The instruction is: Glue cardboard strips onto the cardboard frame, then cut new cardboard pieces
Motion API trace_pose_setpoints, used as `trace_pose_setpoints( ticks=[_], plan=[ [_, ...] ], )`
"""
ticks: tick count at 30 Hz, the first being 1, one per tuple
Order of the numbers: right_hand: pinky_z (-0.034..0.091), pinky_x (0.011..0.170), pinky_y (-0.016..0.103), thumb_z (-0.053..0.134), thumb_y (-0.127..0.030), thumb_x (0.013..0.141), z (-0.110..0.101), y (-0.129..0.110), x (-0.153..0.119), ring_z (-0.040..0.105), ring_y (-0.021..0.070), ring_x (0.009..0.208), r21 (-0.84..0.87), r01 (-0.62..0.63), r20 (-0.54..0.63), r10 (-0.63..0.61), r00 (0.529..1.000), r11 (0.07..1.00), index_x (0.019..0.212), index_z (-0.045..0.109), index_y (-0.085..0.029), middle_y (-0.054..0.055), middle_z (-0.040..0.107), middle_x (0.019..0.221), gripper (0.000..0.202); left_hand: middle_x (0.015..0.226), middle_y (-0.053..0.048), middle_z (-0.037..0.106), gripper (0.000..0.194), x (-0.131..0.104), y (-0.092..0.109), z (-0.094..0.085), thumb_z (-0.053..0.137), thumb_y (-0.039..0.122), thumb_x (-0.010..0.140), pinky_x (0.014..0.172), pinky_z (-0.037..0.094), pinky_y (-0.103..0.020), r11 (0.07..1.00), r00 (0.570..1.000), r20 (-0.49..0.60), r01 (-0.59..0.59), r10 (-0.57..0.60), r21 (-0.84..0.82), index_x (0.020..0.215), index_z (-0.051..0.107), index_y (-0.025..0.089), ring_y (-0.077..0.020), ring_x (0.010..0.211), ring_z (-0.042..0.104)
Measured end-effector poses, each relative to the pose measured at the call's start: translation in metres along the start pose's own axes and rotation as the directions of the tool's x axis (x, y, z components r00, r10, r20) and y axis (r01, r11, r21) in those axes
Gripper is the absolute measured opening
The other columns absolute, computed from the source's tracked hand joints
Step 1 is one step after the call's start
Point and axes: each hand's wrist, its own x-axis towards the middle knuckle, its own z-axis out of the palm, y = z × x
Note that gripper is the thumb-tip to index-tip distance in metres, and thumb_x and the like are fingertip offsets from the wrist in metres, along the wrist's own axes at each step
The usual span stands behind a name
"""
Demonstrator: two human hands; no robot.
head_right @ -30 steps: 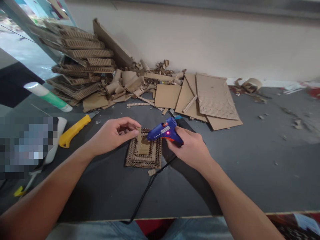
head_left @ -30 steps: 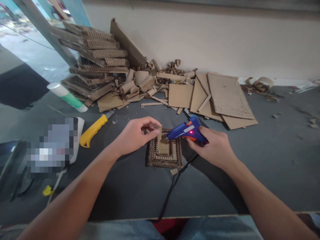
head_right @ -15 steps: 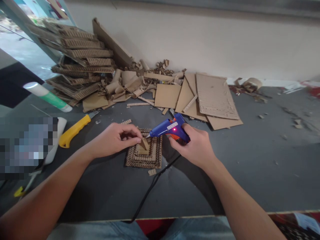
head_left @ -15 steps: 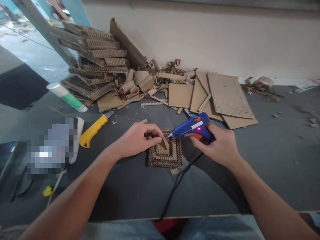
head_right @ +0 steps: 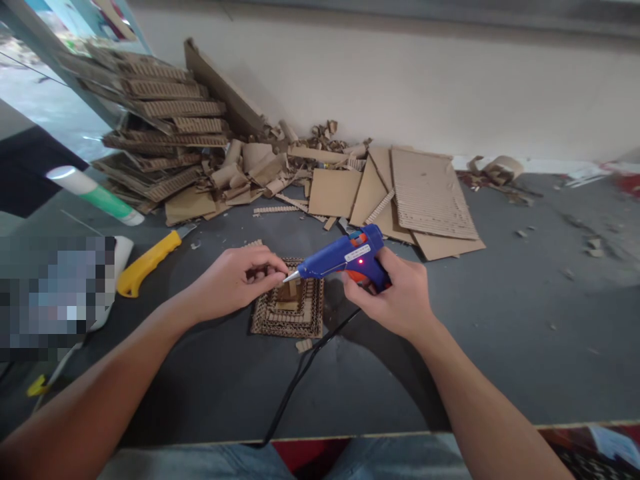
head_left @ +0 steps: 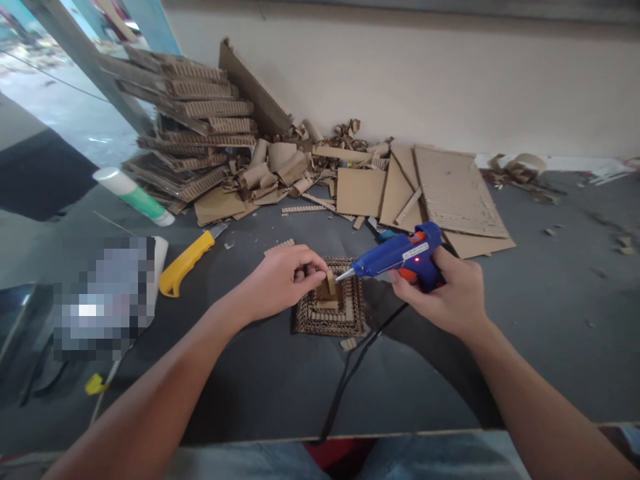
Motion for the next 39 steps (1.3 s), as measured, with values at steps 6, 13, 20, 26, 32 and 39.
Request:
trace_pose_setpoints(
  ticks=[6, 13, 20, 26, 32, 39],
  plan=[
    [0.030, 0.039, 0.021, 0.072, -0.032, 0.076, 0.000, 0.001, 0.001, 0.029, 0.0058, 0.039, -0.028, -0.039, -0.045, 0.038, 0.998, 0.999, 0.069, 0.047, -0.023, -0.011, 0.035, 0.047, 0.028, 0.080, 0.000, 0.063, 0.016, 0.001, 0.002, 0.007, 0.065, 0.034, 0.091, 0.061, 0.040, -0.024, 0.994, 0.998, -0.046, -0.044, 0.048, 0.095, 0.094, 0.073, 0.021, -0.0112, 0.065, 0.054],
    [0.034, 0.040, 0.022, 0.073, -0.031, 0.075, 0.001, 0.001, 0.001, 0.032, 0.0068, 0.039, -0.038, -0.054, -0.061, 0.052, 0.997, 0.998, 0.074, 0.053, -0.023, -0.010, 0.039, 0.049, 0.021, 0.085, -0.001, 0.063, 0.027, -0.001, 0.007, 0.012, 0.076, 0.034, 0.083, 0.063, 0.041, -0.025, 0.980, 0.998, -0.032, -0.051, 0.058, 0.192, 0.107, 0.071, 0.020, -0.0143, 0.073, 0.059],
    [0.038, 0.042, 0.021, 0.072, -0.031, 0.075, 0.001, -0.001, 0.001, 0.035, 0.0065, 0.039, -0.028, -0.071, -0.052, 0.069, 0.996, 0.997, 0.073, 0.054, -0.022, -0.009, 0.042, 0.049, 0.020, 0.090, -0.001, 0.066, 0.019, -0.001, 0.009, 0.016, 0.073, 0.037, 0.086, 0.062, 0.041, -0.025, 0.982, 0.997, -0.062, -0.027, 0.039, 0.186, 0.097, 0.071, 0.022, -0.0143, 0.075, 0.060],
    [0.037, 0.042, 0.021, 0.072, -0.031, 0.075, 0.000, -0.001, 0.001, 0.036, 0.0060, 0.039, -0.034, -0.068, -0.049, 0.066, 0.997, 0.997, 0.072, 0.053, -0.022, -0.009, 0.043, 0.049, 0.021, 0.081, 0.002, 0.068, 0.012, 0.002, 0.009, 0.013, 0.076, 0.031, 0.082, 0.060, 0.040, -0.023, 0.999, 0.999, -0.047, -0.018, 0.020, 0.039, 0.089, 0.072, 0.022, -0.0110, 0.065, 0.055],
    [0.035, 0.041, 0.021, 0.073, -0.032, 0.076, 0.000, -0.001, 0.002, 0.036, 0.0059, 0.039, -0.030, -0.057, -0.052, 0.055, 0.997, 0.998, 0.071, 0.052, -0.022, -0.009, 0.043, 0.049, 0.023, 0.078, 0.002, 0.066, 0.010, 0.002, 0.014, 0.008, 0.075, 0.028, 0.080, 0.055, 0.036, -0.022, 0.998, 0.999, 0.003, 0.041, -0.041, -0.053, 0.087, 0.073, 0.021, -0.0089, 0.059, 0.050],
    [0.035, 0.039, 0.023, 0.073, -0.033, 0.075, -0.001, -0.002, 0.003, 0.035, 0.0066, 0.038, -0.035, -0.044, -0.055, 0.042, 0.998, 0.998, 0.071, 0.053, -0.023, -0.009, 0.043, 0.048, 0.023, 0.059, 0.004, 0.056, 0.020, 0.001, 0.009, 0.007, 0.067, 0.039, 0.086, 0.050, 0.033, -0.022, 0.974, 0.985, 0.107, 0.150, -0.133, -0.169, 0.087, 0.070, 0.020, -0.0098, 0.053, 0.046]
  ],
)
